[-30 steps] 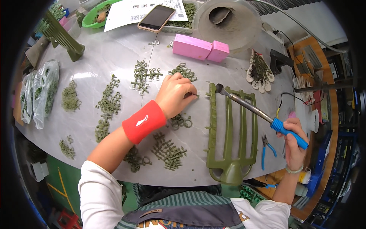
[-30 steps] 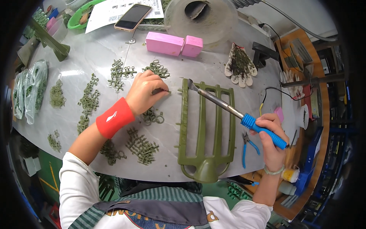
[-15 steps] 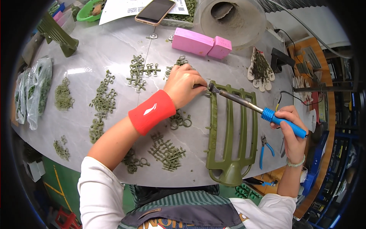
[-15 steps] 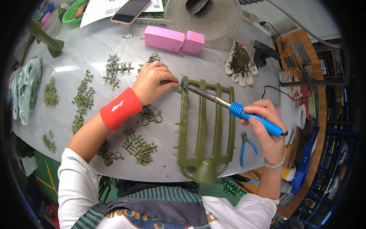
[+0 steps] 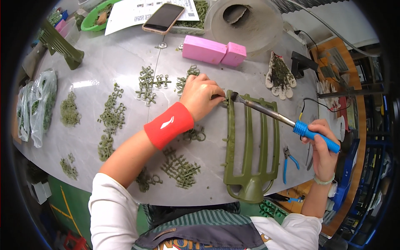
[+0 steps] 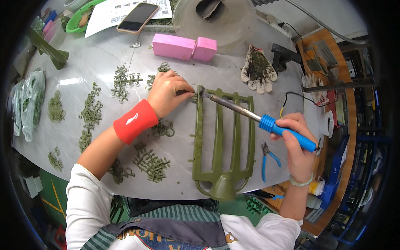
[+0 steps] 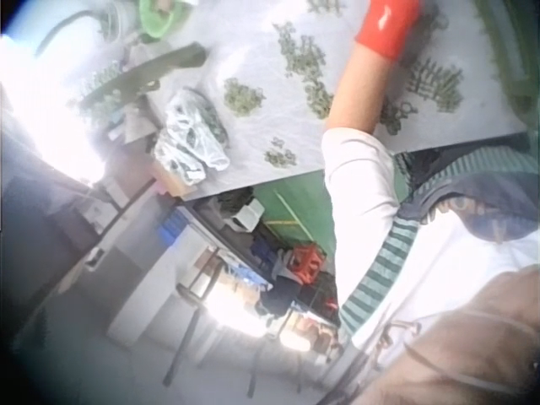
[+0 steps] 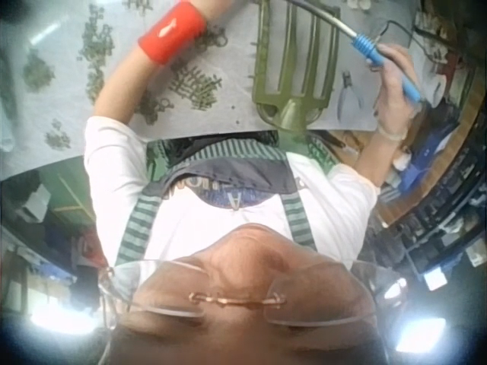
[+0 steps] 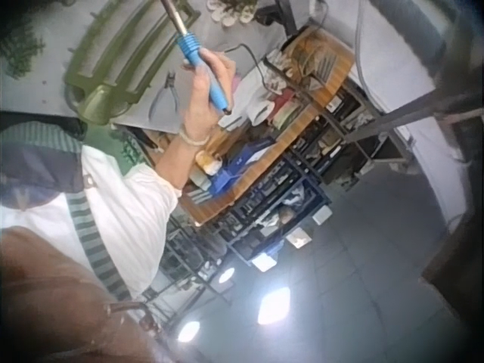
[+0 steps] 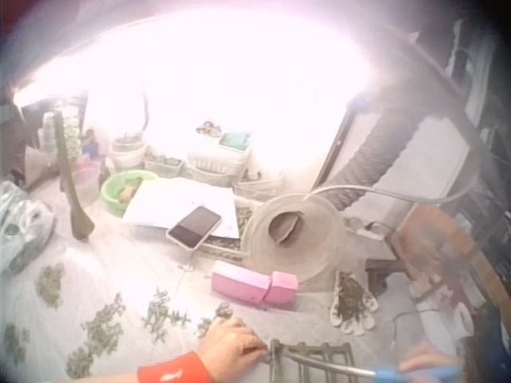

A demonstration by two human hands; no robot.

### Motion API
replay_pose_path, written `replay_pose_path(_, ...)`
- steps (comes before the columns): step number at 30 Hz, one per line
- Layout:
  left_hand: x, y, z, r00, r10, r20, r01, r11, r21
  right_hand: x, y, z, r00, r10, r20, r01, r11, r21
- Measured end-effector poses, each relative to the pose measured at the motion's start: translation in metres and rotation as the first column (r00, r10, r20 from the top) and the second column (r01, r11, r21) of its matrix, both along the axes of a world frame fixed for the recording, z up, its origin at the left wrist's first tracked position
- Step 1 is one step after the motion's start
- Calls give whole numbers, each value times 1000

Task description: The person uses blue-handled pliers to trim small green plastic branch components, gathers the trimmed pieces by hand, and then uses a soldering iron to fuse them onto a larger green plastic base frame on the workbench.

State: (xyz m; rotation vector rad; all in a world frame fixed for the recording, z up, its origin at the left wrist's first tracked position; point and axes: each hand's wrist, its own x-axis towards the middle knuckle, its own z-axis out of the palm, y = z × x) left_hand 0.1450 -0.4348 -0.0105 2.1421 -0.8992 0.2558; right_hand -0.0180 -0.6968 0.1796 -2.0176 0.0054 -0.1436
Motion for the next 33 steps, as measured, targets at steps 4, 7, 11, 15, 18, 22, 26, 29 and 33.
replay_pose_path(4, -3, 8, 14, 1000, -11, -5, 12, 998, 65, -18, -15, -1, 998, -67, 14, 65, 991, 113)
replay_pose_path(7, 25, 27, 36, 997, -1, 79, 4, 999, -35, -32, -23, -4, 991, -135, -3, 133, 974, 184)
replay_pose_path(11, 97, 63, 67, 953, 241, 184, -215, 965, -151, -44, -29, -12, 983, -186, -1, 180, 951, 252)
replay_pose_path(15, 169, 62, 73, 957, 222, 188, -260, 942, 212, -45, -28, -18, 974, -227, -24, 224, 930, 292)
replay_pose_path(18, 218, 33, 58, 975, 210, 79, -221, 846, 486, -52, -28, -17, 966, -259, -24, 255, 923, 290)
replay_pose_path(22, 241, 9, 39, 929, 364, 68, -338, 756, 561, -60, -26, -17, 948, -317, 5, 304, 911, 279)
replay_pose_path(26, 235, -10, 46, 927, 372, 54, -329, 731, 598, -74, -35, -21, 929, -368, -35, 363, 892, 270)
replay_pose_path(29, 237, -3, 44, 928, 369, 47, -326, 746, 581, -67, -34, -21, 943, -332, -11, 320, 900, 296)
replay_pose_path(33, 231, 17, 45, 918, 380, 117, -394, 828, 400, -66, -34, -20, 950, -312, -9, 299, 902, 311)
